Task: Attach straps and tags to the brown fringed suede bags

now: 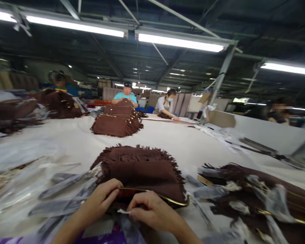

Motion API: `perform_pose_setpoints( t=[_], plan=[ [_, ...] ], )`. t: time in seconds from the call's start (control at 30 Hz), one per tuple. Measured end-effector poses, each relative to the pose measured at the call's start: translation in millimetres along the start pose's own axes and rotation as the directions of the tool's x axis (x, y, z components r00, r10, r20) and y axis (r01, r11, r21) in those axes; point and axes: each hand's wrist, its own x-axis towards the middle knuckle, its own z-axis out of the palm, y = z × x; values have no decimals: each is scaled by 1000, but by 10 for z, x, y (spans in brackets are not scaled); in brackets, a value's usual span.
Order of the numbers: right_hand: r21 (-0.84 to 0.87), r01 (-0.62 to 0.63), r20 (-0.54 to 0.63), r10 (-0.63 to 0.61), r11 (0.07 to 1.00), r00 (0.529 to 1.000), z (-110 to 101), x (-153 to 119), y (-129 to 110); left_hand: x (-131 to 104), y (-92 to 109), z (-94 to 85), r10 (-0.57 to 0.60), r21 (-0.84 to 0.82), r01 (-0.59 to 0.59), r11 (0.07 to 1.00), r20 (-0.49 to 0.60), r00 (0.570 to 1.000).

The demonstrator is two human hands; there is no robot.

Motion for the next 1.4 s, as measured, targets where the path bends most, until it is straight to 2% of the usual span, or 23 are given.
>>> perform_pose_setpoints(
  t=[0.07, 0.13, 0.2, 0.27, 0.33, 0.4, 0.53, 0.6, 0.67, 0.77, 0.87, 0.97, 1.17, 1.3, 1.4],
  plan=[
    [76, -32, 56, 28, 997, 998, 4, -124, -108, -61, -13, -98, 44, 19, -47, 999, 131, 990],
    [183, -105, 91, 89, 978, 992, -26, -278, -192, -159, 0, -218, 26, 38, -34, 999, 211, 977],
    [220, -156, 65, 146, 963, 987, -110, -418, -232, -271, 16, -328, -17, 70, 5, 998, 171, 985],
    [200, -184, 55, 177, 962, 983, -223, -478, -245, -370, 1, -393, -45, 148, 35, 988, 64, 997],
    [174, -196, 72, 186, 965, 980, -291, -431, -277, -444, -42, -390, -65, 276, 62, 959, 1, 998],
    [123, -171, 81, 162, 978, 983, -252, -292, -351, -491, -77, -320, -86, 421, 78, 904, 2, 996],
    [-22, 6, 60, -5, 1000, 998, 107, 156, -450, -521, -79, -157, -89, 581, 77, 810, -9, 996],
    [-40, 65, 29, -64, 997, 998, 315, 405, -363, -538, -90, -154, -81, 582, 92, 808, -44, 996],
    [-30, 64, -20, -64, 998, 998, 475, 622, -170, -571, -132, -205, -87, 563, 119, 818, -83, 993],
    [42, -10, -83, 13, 999, 996, 592, 831, 185, -633, -221, -301, -97, 501, 154, 851, -137, 986],
    [187, -125, -55, 137, 974, 989, 593, 906, 378, -666, -274, -333, -94, 443, 162, 882, -172, 981],
    [205, -220, 6, 223, 954, 975, 559, 934, 342, -660, -278, -309, -72, 385, 140, 912, -187, 980],
    [-65, -142, 23, 144, 988, 989, 552, 1013, 226, -668, -254, -286, -123, 237, 175, 956, -219, 968],
    [-55, -142, 45, 145, 988, 988, 551, 1030, 161, -685, -236, -293, -100, 246, 148, 958, -199, 975],
    [-61, -188, 88, 193, 980, 977, 537, 1029, 31, -678, -236, -279, -80, 270, 139, 953, -219, 973]
  ],
)
